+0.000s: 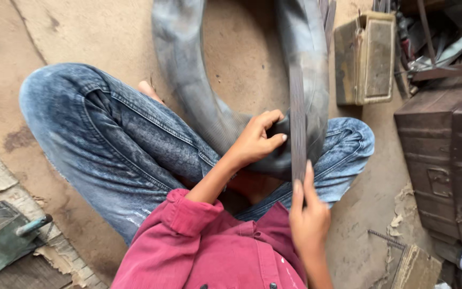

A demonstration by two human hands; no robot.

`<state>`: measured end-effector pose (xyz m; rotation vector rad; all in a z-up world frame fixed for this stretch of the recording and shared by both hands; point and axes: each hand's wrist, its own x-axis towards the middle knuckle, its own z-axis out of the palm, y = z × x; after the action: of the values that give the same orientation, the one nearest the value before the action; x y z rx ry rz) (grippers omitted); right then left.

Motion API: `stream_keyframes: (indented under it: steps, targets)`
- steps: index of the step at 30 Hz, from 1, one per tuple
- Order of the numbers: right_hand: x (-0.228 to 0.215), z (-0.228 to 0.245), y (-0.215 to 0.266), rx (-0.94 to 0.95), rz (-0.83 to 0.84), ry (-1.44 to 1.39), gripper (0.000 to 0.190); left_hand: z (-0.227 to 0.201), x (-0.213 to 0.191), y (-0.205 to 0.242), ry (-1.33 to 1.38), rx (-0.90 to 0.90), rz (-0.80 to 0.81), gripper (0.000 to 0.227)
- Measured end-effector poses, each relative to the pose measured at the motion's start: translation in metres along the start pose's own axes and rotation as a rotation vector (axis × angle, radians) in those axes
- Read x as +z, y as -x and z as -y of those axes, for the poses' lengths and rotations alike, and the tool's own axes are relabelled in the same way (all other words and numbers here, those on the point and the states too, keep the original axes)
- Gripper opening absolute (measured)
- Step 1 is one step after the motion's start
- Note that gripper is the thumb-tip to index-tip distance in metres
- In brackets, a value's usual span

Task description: The person sits cross-legged on the floor and uses a metal file to scrape the surface of a black rubber tire. They repeatedly rub the file against a specific section of the tire, rotating the tire slightly to adjust the working area.

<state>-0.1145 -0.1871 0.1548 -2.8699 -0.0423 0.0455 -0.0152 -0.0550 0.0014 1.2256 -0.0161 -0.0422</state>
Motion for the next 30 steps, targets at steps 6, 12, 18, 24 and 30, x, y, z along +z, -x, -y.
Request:
stream_keyframes:
  steps: [6, 12, 18, 24, 30]
  targets:
    - [0.013, 0.027, -0.099, 0.009, -0.037, -0.045, 0.042, -0.007, -0.001, -0.001, 0.022, 0.149, 0.007, 0.027]
    - [0.001, -0.004, 0.002, -0.152, -0.058, -0.192, 0.049, -0.009, 0.000, 0.000, 0.014, 0.116, 0.012, 0.025]
    - [0.002, -0.009, -0.002, -0.115, -0.059, -0.011, 0.049, -0.012, -0.004, 0.002, 0.075, -0.015, 0.041, 0.024]
    - [0.011, 0.013, -0.077, -0.030, -0.073, 0.002, 0.046, -0.031, -0.003, 0.008, 0.123, -0.033, 0.074, 0.018]
    - [-0.004, -0.032, 0.018, -0.077, -0.039, -0.093, 0.049, -0.023, 0.003, 0.003, 0.207, -0.071, 0.071, 0.018]
